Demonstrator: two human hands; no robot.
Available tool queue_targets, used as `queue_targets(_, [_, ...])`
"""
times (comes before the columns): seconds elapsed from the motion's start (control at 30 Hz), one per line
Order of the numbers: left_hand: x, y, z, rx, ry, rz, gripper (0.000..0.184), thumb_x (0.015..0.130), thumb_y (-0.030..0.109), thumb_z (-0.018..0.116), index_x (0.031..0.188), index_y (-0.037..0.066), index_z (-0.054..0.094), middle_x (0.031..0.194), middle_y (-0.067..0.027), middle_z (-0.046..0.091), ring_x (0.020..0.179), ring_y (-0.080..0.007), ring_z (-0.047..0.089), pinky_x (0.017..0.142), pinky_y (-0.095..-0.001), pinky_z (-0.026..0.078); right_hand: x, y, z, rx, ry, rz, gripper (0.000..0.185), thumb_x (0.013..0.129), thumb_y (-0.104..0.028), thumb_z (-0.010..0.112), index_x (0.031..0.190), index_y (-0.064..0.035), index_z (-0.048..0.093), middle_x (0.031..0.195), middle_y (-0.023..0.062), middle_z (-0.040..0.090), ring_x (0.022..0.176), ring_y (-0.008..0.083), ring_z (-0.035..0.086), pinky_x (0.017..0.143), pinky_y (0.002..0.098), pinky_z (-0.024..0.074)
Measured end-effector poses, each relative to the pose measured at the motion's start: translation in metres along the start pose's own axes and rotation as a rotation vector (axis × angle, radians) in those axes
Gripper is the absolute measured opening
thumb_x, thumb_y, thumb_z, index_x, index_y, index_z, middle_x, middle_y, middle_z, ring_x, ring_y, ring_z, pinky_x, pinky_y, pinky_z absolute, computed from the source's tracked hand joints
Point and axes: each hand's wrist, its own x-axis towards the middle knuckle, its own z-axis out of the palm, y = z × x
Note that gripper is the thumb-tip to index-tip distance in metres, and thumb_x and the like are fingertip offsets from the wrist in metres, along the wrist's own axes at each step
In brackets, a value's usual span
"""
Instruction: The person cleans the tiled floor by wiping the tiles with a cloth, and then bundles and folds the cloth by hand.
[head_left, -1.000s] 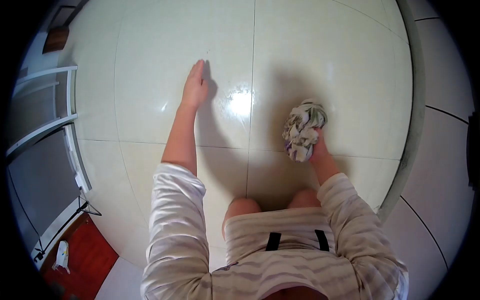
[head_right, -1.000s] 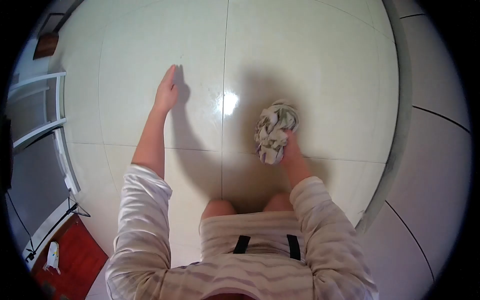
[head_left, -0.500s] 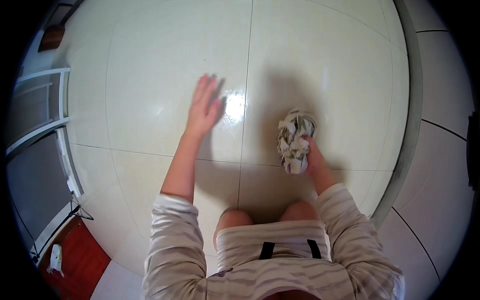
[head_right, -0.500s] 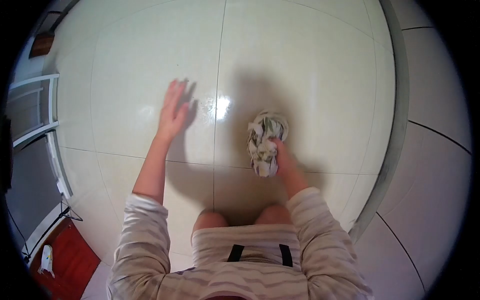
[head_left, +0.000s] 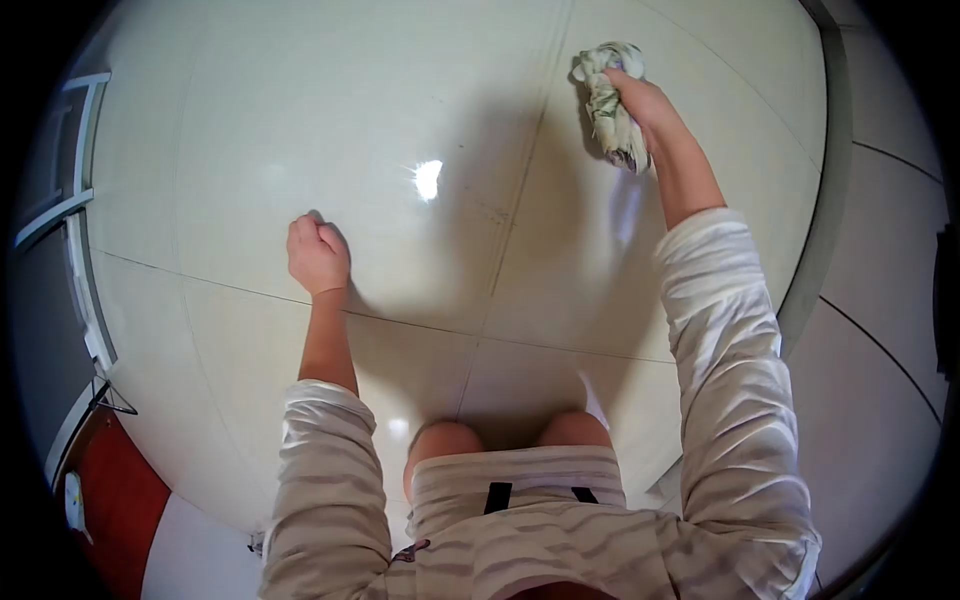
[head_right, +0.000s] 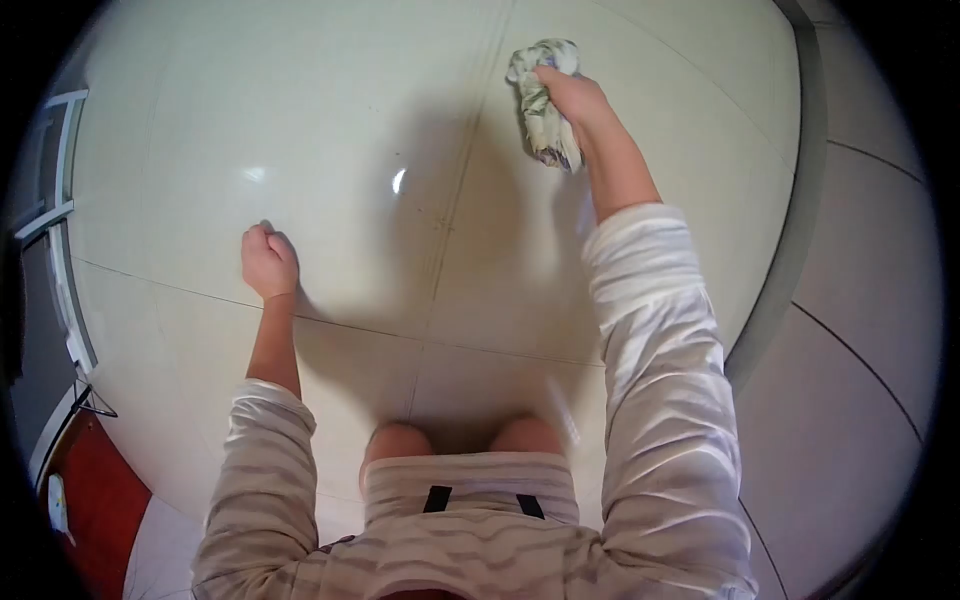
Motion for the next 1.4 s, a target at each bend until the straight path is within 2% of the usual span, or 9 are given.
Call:
queue_targets(0.23, [0.006, 0.002, -0.006, -0.018, -0.028, -0.004, 0.009, 0.082, 0.014, 0.05, 0.089, 0.012, 0.055, 0.088, -0.0072, 0.056, 0.079, -0.0297, 0.056, 0.064, -0.0421, 0.048, -0.041, -0.006, 0.117, -1.14, 0.182, -0.379, 0.043, 0.07, -0.035, 0.068, 0.104, -0.0083, 0.067, 0.099, 0.0165, 0.067, 0.103, 0.04, 0.056, 0.084, 0.0474, 0.0495])
queue_targets(0.43, [0.007, -0.003, -0.005, -0.04, -0.069, -0.024, 0.015, 0.079, 0.012, 0.053, 0.093, 0.012, 0.058, 0.087, -0.0067, 0.056, 0.077, -0.0289, 0.056, 0.061, -0.041, 0.048, -0.115, 0.088, 0.135, -1.475, -0.088, -0.692, 0.051, 0.066, -0.035, 0.072, 0.113, -0.0157, 0.065, 0.111, 0.0098, 0.06, 0.114, 0.0374, 0.047, 0.093, 0.0485, 0.0457])
queue_targets(0.53, [0.008, -0.003, -0.007, -0.073, -0.035, -0.001, 0.015, 0.078, 0.012, 0.054, 0.093, 0.013, 0.058, 0.085, -0.0069, 0.056, 0.077, -0.0287, 0.056, 0.06, -0.0408, 0.048, -0.125, 0.083, 0.121, -1.349, -0.406, -0.577, 0.053, 0.063, -0.03, 0.075, 0.113, -0.0136, 0.065, 0.111, 0.012, 0.061, 0.113, 0.0349, 0.049, 0.095, 0.0468, 0.0436])
queue_targets(0.67, [0.011, 0.002, -0.01, -0.067, -0.07, -0.042, 0.01, 0.081, 0.013, 0.05, 0.09, 0.012, 0.056, 0.083, -0.0076, 0.054, 0.079, -0.0306, 0.055, 0.062, -0.0436, 0.046, -0.04, 0.003, 0.132, -1.026, -0.338, -0.565, 0.037, 0.064, -0.02, 0.077, 0.097, -0.0058, 0.069, 0.072, 0.012, 0.067, 0.061, 0.0269, 0.062, 0.063, 0.0352, 0.0522])
queue_targets(0.8, [0.01, 0.0, -0.009, -0.07, -0.08, -0.049, 0.01, 0.082, 0.013, 0.05, 0.09, 0.012, 0.056, 0.083, -0.0066, 0.055, 0.078, -0.0297, 0.055, 0.062, -0.0431, 0.046, 0.018, -0.047, 0.198, -1.416, 0.034, -0.952, 0.044, 0.065, -0.043, 0.072, 0.096, -0.0114, 0.071, 0.086, 0.0085, 0.07, 0.083, 0.0276, 0.065, 0.074, 0.0403, 0.0537])
queue_targets(0.87, [0.01, 0.0, -0.006, -0.061, -0.019, -0.001, 0.012, 0.078, 0.013, 0.054, 0.089, 0.013, 0.058, 0.083, -0.0052, 0.055, 0.075, -0.0279, 0.056, 0.058, -0.0408, 0.047, 0.0, -0.048, 0.226, -1.431, -0.317, -0.69, 0.048, 0.065, -0.038, 0.072, 0.105, -0.0111, 0.068, 0.104, 0.0097, 0.066, 0.102, 0.0333, 0.056, 0.084, 0.0419, 0.0493])
queue_targets(1.07, [0.01, 0.001, -0.01, -0.05, -0.07, -0.009, 0.012, 0.082, 0.014, 0.05, 0.092, 0.012, 0.057, 0.085, -0.0053, 0.056, 0.078, -0.0283, 0.056, 0.062, -0.0419, 0.047, -0.076, 0.027, 0.201, -1.855, -0.656, -0.779, 0.051, 0.061, -0.039, 0.072, 0.11, -0.023, 0.066, 0.11, 0.0016, 0.057, 0.118, 0.03, 0.044, 0.088, 0.0516, 0.0449])
queue_targets(1.27, [0.011, 0.002, -0.01, -0.026, -0.055, -0.002, 0.013, 0.079, 0.013, 0.053, 0.091, 0.014, 0.057, 0.082, -0.0054, 0.055, 0.077, -0.028, 0.055, 0.058, -0.0417, 0.047, -0.113, 0.067, 0.101, -1.733, -0.719, -0.861, 0.051, 0.06, -0.032, 0.073, 0.108, -0.0177, 0.066, 0.107, 0.003, 0.058, 0.114, 0.0298, 0.045, 0.088, 0.0501, 0.0449])
queue_targets(1.4, [0.009, 0.0, -0.009, -0.043, -0.033, 0.024, 0.012, 0.079, 0.013, 0.053, 0.091, 0.014, 0.057, 0.083, -0.0055, 0.055, 0.078, -0.0281, 0.055, 0.059, -0.0418, 0.047, -0.128, 0.046, 0.06, -0.795, -0.315, -0.384, 0.046, 0.066, -0.021, 0.072, 0.107, -0.0013, 0.065, 0.102, 0.0111, 0.066, 0.098, 0.0241, 0.061, 0.086, 0.0363, 0.0486])
